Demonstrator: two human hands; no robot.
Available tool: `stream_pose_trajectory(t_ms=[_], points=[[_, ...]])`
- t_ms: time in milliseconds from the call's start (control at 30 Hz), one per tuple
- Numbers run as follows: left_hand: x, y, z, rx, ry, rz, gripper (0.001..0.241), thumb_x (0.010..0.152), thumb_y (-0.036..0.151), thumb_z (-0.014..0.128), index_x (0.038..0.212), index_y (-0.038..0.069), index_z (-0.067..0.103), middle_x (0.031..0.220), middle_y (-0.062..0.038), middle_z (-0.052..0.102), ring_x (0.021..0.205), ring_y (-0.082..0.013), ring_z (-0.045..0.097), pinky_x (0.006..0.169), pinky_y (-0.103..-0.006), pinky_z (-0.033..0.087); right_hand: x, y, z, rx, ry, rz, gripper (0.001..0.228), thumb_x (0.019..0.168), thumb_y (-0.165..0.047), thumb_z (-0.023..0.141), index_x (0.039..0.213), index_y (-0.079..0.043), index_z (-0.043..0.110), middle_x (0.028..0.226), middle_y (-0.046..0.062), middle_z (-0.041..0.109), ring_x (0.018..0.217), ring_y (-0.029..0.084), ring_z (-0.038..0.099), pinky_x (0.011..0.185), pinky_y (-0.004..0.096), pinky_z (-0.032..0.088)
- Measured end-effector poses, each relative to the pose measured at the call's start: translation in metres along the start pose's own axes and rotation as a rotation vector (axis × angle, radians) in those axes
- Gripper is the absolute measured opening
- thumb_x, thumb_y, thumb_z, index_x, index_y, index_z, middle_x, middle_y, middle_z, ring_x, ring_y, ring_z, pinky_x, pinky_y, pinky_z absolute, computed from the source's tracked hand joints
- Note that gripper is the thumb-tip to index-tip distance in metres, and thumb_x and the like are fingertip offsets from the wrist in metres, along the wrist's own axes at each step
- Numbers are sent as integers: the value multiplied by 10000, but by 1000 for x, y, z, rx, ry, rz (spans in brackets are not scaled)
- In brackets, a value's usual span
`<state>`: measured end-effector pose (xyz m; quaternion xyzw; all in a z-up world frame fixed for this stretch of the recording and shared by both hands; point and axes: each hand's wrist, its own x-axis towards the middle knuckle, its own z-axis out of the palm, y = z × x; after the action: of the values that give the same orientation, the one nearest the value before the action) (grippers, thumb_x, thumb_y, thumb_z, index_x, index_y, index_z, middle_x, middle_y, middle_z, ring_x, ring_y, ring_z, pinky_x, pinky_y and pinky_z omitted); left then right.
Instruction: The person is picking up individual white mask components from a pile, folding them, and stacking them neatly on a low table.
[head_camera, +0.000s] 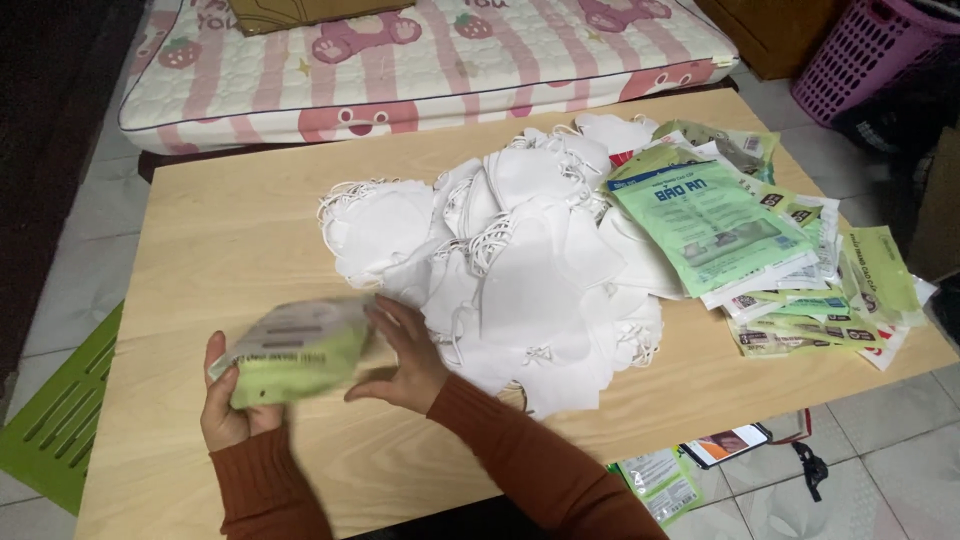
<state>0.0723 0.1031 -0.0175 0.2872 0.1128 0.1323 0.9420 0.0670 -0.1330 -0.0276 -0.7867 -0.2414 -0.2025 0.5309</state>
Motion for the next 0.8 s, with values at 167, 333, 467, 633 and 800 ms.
stream_pose_trajectory(t_ms=[167,333,467,633,800], points=[[0,-5,-19,-137,-466,-48,750,954,318,731,1610,114,429,1283,-309,646,1168,-439,619,1041,-612,451,-3,23,9,-59,-74,-325,701,775,69,641,1415,-206,563,1559,57,488,1490,371,434,1257,596,354],[26,-8,-27,-105,-435,110,589,1026,320,629,1540,89,459,1051,-185,741,989,-277,753,931,-392,631,8,2,12,268,91,129,183,998,-159,636,1151,-110,725,1151,115,728,1080,268,677,1009,447,525],[-9,9,66,172,130,-324,422,931,393,635,1269,147,691,1005,-104,766,833,-235,761,793,-411,640,38,-26,2,717,196,742,209,915,-186,782,1005,-2,744,835,133,733,653,183,709,583,357,649],[24,-11,-44,597,-283,-104,489,799,41,758,1273,9,642,1045,-209,739,937,-294,728,840,-453,603,68,-36,0,604,61,803,364,886,-305,828,1107,-27,747,890,113,739,699,161,707,594,338,621],[6,3,11,641,129,192,547,806,71,840,1306,57,618,1165,-160,702,1048,-248,694,921,-397,590,88,0,30,486,41,835,412,881,-341,810,1131,-25,724,871,122,738,662,177,695,627,371,585]])
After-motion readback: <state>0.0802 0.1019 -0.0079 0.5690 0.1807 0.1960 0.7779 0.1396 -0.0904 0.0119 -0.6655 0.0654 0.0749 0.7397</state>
